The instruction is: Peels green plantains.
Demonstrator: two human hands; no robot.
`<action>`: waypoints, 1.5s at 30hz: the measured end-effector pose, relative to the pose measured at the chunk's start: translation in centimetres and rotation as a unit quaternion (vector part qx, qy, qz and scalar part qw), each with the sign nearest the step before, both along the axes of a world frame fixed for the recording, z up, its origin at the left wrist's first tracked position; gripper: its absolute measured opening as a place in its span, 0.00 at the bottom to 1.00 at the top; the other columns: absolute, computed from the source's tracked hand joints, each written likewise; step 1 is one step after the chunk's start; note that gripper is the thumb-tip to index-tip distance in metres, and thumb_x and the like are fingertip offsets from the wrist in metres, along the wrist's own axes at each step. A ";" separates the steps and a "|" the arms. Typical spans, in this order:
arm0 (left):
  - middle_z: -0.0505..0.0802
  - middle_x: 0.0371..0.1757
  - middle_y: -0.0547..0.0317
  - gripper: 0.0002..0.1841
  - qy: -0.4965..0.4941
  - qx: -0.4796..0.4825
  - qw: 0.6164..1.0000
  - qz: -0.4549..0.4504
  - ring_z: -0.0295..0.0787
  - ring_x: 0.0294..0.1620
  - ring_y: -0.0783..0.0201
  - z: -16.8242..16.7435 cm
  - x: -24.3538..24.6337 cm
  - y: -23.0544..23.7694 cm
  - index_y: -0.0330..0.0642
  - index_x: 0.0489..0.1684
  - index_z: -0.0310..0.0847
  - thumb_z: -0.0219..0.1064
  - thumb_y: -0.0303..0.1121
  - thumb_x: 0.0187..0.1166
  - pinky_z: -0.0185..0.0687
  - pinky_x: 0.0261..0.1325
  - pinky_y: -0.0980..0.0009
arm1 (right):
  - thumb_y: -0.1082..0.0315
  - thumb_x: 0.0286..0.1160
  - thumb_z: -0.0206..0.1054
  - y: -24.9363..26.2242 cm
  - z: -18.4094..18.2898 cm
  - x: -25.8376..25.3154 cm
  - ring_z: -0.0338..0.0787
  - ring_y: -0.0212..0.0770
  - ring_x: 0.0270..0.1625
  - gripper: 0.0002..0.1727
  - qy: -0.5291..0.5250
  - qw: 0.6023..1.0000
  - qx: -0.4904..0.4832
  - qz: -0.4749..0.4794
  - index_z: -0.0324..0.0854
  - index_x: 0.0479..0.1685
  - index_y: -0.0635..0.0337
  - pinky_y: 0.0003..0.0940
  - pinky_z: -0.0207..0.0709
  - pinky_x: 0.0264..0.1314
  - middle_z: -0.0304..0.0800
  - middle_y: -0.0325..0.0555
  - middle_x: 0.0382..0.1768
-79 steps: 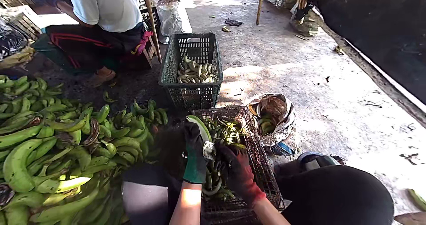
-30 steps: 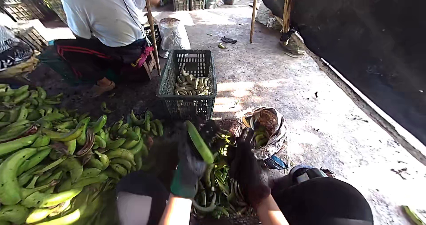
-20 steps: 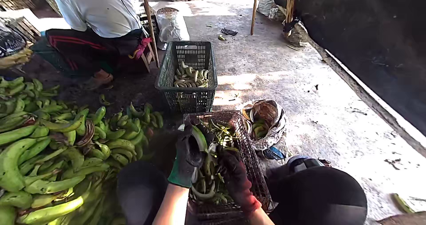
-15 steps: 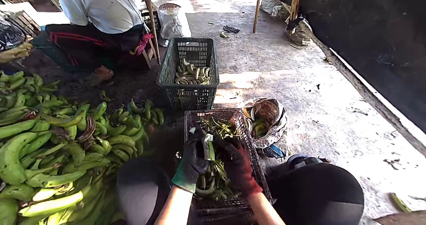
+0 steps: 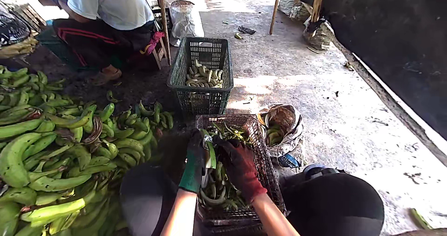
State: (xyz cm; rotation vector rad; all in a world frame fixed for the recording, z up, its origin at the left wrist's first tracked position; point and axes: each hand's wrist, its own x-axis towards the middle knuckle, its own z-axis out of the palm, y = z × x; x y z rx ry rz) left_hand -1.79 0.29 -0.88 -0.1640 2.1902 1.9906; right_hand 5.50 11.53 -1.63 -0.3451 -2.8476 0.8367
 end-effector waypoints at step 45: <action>0.89 0.26 0.58 0.24 -0.177 0.457 0.863 -0.122 0.86 0.21 0.69 -5.1 -0.8 -0.7 0.40 0.49 0.81 0.38 0.42 0.95 0.85 0.22 0.75 | 0.68 0.80 0.59 4.3 -4.9 2.3 0.87 0.36 0.60 0.24 0.102 0.948 -0.301 -0.011 0.81 0.75 0.60 0.35 0.80 0.66 0.90 0.48 0.61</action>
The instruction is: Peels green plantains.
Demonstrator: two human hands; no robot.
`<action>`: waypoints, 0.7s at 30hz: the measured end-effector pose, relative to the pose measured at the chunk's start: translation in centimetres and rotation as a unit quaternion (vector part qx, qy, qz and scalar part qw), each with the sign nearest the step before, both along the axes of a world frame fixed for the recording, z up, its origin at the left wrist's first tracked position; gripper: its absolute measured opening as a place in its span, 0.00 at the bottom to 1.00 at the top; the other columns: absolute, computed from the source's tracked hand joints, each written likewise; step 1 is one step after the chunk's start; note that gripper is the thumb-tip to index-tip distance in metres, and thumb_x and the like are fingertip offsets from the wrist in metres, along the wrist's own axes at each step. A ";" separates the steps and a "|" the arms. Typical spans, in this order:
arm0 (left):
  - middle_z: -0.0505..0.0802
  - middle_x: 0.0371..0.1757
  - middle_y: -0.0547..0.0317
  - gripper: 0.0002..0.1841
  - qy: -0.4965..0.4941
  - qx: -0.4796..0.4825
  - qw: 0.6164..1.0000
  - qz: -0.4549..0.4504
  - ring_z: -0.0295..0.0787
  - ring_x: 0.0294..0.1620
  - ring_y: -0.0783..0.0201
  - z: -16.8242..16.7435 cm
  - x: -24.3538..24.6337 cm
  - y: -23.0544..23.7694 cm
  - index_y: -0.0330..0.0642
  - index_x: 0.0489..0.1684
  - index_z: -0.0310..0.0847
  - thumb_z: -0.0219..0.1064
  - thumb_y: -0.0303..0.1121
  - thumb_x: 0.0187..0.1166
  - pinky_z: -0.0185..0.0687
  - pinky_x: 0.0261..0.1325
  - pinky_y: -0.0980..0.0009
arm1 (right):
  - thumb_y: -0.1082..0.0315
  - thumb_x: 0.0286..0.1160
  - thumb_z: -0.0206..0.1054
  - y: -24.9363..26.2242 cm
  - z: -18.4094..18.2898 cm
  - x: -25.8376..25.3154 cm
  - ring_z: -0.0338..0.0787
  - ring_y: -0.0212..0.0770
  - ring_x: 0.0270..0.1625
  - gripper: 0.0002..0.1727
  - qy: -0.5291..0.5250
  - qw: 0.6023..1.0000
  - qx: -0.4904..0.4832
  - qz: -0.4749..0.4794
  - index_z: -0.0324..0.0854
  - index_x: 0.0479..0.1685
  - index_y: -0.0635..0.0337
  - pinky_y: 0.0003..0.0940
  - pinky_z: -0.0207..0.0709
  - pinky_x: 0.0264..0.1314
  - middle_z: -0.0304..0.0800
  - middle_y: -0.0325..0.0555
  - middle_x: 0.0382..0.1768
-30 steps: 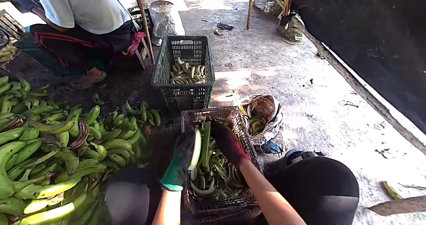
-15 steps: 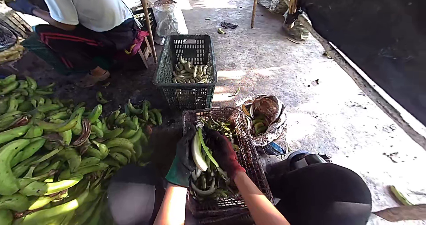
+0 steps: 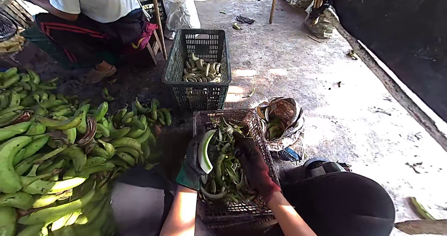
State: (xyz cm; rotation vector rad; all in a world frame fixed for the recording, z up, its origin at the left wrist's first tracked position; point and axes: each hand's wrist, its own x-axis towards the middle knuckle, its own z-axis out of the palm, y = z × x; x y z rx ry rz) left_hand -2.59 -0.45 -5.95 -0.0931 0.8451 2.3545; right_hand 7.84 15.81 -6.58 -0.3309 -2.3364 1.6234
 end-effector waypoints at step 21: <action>0.82 0.70 0.34 0.34 0.584 -0.553 0.515 0.298 0.78 0.71 0.44 16.9 -15.5 5.8 0.35 0.78 0.74 0.64 0.53 0.80 0.71 0.72 0.47 | 0.70 0.81 0.58 3.9 0.1 3.9 0.88 0.26 0.38 0.23 0.022 0.958 -0.264 -0.106 0.73 0.75 0.68 0.24 0.85 0.44 0.90 0.36 0.41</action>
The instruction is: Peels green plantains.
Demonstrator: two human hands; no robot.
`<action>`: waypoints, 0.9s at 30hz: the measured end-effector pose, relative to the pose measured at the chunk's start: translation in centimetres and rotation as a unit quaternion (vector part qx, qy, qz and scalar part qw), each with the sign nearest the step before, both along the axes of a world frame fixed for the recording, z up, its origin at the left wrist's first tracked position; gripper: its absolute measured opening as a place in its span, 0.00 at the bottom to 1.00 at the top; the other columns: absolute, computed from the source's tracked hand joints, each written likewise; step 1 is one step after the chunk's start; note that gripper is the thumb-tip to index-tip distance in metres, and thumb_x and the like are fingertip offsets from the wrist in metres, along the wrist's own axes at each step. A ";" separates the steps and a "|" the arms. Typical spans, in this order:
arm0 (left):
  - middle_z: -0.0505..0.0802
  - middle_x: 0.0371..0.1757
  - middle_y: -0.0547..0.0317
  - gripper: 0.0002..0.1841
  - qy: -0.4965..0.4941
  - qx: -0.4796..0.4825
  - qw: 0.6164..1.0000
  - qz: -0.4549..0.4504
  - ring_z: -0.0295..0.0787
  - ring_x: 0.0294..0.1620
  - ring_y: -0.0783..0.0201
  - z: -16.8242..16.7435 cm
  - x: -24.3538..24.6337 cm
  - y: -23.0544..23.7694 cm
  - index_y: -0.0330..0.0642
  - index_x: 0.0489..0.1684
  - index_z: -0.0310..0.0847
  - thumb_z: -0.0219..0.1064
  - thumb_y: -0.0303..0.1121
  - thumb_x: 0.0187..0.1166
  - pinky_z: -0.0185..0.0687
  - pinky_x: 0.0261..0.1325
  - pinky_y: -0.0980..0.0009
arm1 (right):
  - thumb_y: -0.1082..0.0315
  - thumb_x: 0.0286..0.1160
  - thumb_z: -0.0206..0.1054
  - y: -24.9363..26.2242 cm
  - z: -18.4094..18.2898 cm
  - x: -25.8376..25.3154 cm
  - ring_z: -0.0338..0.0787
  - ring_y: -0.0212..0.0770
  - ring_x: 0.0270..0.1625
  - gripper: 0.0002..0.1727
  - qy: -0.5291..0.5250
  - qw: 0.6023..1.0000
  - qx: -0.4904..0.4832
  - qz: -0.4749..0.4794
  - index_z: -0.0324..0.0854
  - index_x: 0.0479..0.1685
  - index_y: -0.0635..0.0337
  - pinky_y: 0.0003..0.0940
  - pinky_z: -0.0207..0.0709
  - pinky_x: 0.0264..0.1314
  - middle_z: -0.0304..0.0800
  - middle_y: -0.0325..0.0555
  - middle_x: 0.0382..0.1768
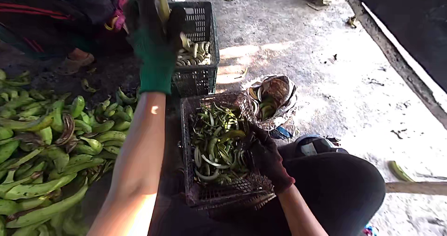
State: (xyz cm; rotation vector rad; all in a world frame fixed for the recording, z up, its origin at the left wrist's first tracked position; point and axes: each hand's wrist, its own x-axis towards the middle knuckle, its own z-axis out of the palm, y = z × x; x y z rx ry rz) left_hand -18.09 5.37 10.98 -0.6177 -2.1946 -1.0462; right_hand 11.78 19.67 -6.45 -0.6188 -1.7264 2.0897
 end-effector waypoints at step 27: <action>0.86 0.46 0.61 0.33 -0.504 0.292 0.783 -0.220 0.85 0.38 0.72 -14.2 18.8 -3.1 0.38 0.79 0.63 0.66 0.48 0.80 0.86 0.39 0.75 | 0.29 0.71 0.62 -2.0 0.7 -1.0 0.90 0.33 0.19 0.33 0.123 0.890 -0.314 0.306 0.87 0.33 0.53 0.27 0.86 0.21 0.91 0.40 0.22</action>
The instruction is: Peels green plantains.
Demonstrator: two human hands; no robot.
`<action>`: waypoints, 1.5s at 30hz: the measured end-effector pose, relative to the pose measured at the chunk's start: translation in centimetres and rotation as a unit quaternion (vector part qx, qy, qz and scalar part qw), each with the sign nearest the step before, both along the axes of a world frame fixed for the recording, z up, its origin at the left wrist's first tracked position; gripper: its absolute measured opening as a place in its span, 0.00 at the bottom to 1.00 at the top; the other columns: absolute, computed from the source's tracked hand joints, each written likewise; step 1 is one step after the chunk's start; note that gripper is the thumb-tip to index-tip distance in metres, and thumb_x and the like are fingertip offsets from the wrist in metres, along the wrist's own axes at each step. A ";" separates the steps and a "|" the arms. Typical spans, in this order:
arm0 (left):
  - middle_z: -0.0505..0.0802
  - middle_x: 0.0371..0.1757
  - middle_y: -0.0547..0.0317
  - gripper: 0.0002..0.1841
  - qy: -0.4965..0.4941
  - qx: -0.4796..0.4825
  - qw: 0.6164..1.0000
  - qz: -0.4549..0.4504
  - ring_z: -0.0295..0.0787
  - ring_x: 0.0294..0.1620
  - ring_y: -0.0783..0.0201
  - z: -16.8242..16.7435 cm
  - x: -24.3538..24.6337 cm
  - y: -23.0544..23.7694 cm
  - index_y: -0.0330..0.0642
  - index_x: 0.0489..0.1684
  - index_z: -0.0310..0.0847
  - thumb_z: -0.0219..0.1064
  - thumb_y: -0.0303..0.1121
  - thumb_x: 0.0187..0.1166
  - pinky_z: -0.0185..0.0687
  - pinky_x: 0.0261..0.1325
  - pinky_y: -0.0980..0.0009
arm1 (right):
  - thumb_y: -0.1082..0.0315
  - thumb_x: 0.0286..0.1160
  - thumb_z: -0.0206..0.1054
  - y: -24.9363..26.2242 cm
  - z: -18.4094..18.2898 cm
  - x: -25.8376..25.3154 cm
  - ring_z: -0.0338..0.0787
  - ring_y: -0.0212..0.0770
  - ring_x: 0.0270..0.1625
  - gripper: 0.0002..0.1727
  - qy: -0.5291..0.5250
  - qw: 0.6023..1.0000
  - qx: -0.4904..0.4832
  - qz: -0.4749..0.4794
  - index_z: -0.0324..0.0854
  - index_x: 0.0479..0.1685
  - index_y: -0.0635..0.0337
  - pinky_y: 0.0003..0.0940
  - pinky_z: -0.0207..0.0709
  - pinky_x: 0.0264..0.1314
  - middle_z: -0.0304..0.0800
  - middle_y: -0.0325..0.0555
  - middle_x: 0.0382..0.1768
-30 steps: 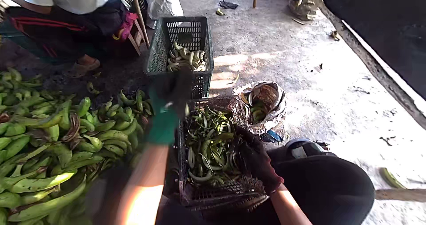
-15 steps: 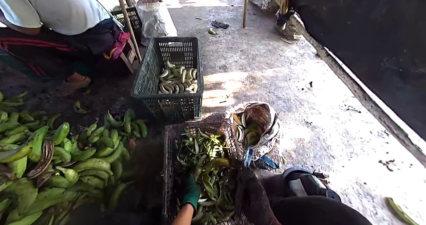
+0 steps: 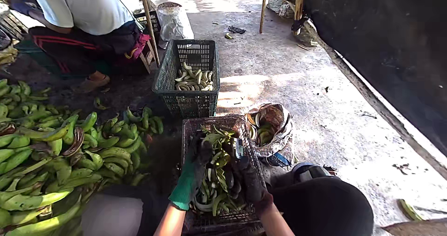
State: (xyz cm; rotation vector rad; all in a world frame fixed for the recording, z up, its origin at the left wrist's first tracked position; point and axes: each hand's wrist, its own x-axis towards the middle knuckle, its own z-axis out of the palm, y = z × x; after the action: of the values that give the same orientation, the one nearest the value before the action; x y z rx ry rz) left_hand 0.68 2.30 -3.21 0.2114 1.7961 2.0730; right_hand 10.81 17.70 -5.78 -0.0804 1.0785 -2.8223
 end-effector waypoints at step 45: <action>0.90 0.39 0.59 0.15 -0.136 0.102 0.984 0.062 0.87 0.36 0.73 -1.4 -0.7 -3.8 0.36 0.62 0.77 0.50 0.34 0.92 0.87 0.39 0.76 | 0.71 0.67 0.72 -5.4 0.2 -2.0 0.92 0.61 0.54 0.24 0.103 0.641 0.744 -0.156 0.91 0.64 0.41 0.65 0.83 0.55 0.92 0.57 0.55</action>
State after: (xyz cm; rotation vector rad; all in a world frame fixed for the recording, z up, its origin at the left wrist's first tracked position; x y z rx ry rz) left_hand -0.01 -1.50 -4.60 -0.1276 1.4699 2.2465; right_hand 8.84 12.27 -5.59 -0.0469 3.1857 -1.1583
